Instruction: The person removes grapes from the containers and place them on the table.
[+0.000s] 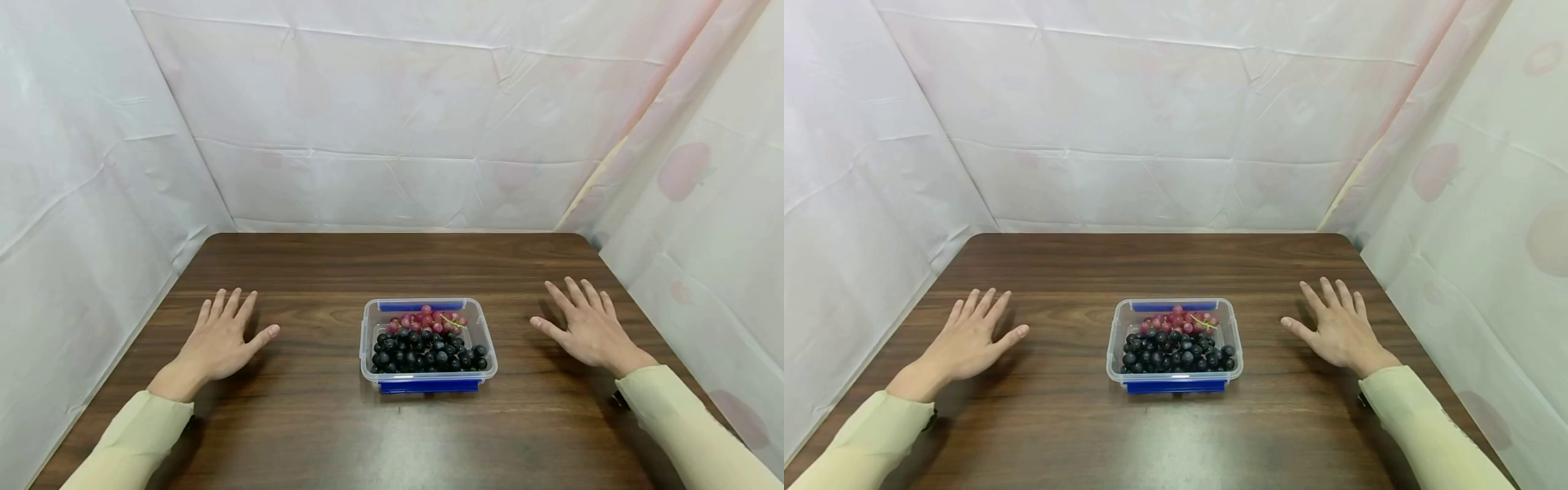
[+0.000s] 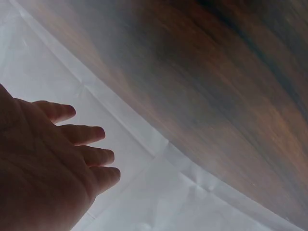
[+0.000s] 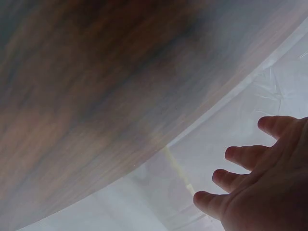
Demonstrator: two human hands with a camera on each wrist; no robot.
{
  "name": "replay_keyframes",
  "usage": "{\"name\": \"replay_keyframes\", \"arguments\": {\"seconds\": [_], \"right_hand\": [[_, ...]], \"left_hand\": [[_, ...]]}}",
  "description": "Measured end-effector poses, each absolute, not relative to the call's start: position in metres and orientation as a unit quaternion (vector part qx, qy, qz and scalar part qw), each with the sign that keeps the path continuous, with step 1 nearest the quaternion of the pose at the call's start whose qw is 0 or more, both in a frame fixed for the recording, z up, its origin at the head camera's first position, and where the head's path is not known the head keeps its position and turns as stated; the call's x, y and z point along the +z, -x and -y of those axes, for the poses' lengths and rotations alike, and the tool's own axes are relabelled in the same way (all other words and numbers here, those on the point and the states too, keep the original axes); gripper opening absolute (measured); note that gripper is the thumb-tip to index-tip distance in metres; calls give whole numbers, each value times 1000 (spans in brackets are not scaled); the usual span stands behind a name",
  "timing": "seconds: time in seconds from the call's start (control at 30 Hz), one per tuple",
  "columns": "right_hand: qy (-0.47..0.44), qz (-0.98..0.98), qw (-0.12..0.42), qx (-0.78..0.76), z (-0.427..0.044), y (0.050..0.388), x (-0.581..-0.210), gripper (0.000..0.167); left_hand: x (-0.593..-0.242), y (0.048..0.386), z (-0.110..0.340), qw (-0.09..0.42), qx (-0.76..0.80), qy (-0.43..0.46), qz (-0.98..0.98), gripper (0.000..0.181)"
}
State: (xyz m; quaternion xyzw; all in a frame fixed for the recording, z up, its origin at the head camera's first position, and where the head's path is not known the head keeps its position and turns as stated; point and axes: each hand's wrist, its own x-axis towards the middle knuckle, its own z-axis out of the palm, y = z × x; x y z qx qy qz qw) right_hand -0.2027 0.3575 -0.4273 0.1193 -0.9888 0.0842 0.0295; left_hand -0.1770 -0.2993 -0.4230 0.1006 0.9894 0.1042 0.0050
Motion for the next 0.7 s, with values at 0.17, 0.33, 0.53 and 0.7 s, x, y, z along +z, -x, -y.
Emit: {"name": "replay_keyframes", "arguments": {"seconds": [0.17,0.33,0.53,0.7], "right_hand": [[-122,989,30,84,-357,203,-427,89],[-127,988,34,86,-356,202,-427,89],[-130,987,32,89,-354,201,-428,88],[-133,986,31,94,-352,200,-428,87]], "left_hand": [[-423,177,298,3,107,-103,-989,98],[-423,176,295,2,112,-105,-988,98],[-426,175,292,0,117,-110,-987,97],[-428,174,290,-8,119,-113,-986,96]]}}
